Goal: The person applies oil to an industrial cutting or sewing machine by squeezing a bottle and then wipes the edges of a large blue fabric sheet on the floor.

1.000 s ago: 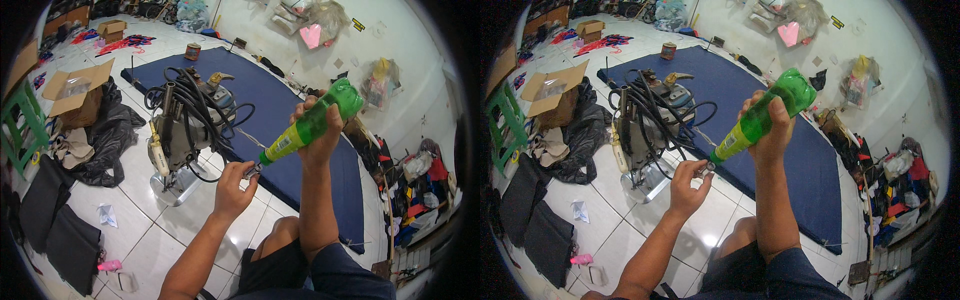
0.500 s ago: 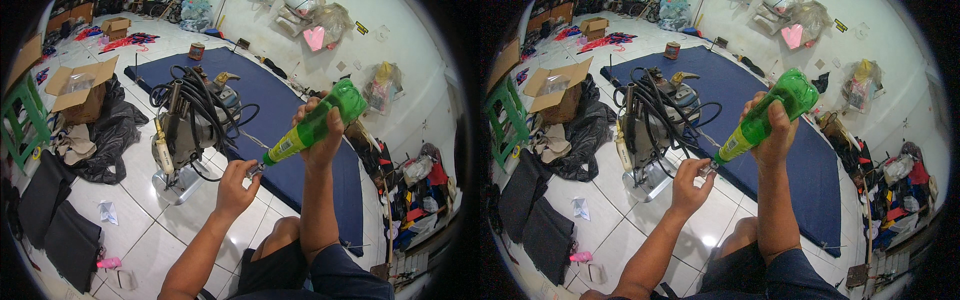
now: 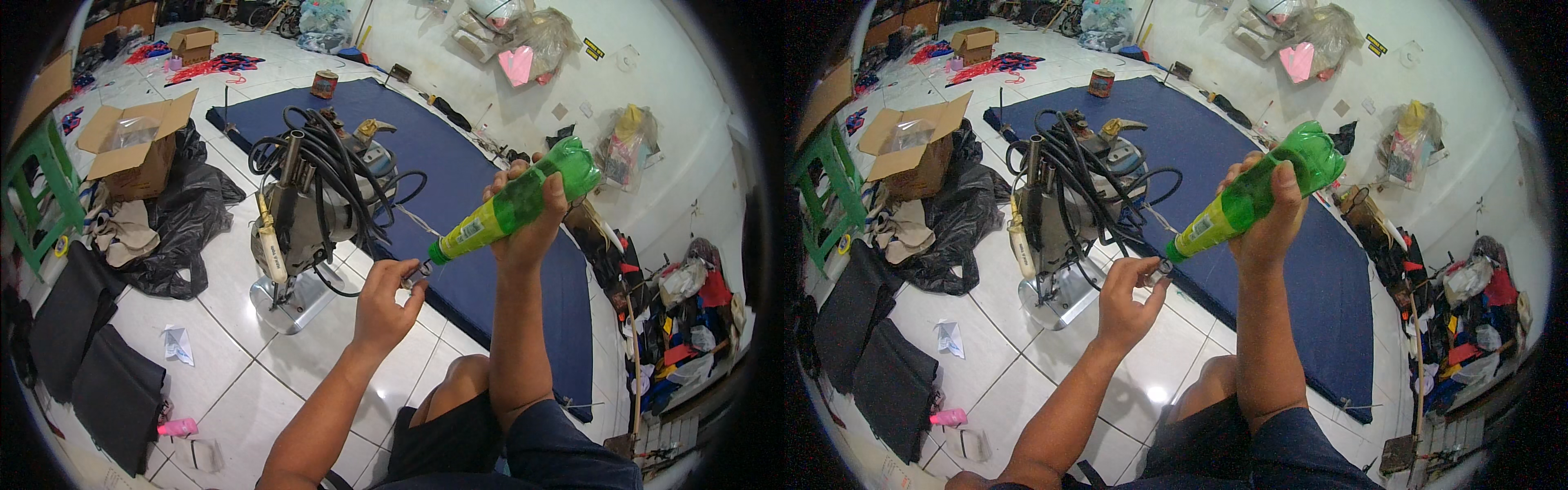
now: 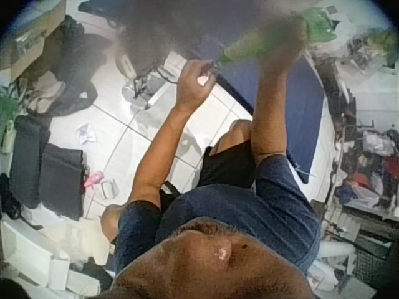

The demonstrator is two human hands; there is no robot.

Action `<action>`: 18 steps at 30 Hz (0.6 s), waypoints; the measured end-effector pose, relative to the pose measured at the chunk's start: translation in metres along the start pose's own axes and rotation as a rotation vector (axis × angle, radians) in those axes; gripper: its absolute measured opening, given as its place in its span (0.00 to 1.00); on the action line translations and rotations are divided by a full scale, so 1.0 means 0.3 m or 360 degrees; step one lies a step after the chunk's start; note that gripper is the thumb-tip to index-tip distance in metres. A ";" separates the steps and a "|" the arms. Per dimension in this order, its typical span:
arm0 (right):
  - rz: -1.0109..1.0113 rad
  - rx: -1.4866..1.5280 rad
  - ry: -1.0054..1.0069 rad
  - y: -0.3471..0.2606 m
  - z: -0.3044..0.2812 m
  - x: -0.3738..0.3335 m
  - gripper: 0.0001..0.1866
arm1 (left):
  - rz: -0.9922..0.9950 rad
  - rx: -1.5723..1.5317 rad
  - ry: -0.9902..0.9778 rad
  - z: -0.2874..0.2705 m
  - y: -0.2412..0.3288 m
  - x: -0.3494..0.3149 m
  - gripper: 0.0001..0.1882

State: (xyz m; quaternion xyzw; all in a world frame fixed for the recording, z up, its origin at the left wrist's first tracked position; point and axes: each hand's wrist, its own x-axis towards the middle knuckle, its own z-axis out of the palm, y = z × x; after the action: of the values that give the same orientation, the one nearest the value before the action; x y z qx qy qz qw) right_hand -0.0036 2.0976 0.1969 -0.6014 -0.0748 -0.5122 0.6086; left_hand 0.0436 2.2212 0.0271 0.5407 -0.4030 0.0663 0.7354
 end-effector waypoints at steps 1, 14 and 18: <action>-0.0017 -0.0027 -0.0026 0.000 -0.002 -0.001 0.25 | -0.0018 -0.0003 -0.0003 0.000 0.001 -0.001 0.18; 0.0062 -0.0125 -0.0004 -0.014 0.001 -0.003 0.25 | -0.0060 0.0075 -0.0080 -0.005 0.006 -0.004 0.16; 0.0064 -0.0039 -0.0013 -0.006 -0.012 0.003 0.24 | -0.0071 0.0041 -0.0071 -0.004 0.004 -0.005 0.16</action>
State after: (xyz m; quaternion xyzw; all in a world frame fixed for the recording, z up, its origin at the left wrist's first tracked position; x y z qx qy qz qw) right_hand -0.0065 2.0946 0.1976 -0.6123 -0.0589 -0.4981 0.6112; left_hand 0.0426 2.2233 0.0268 0.5604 -0.4064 0.0431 0.7204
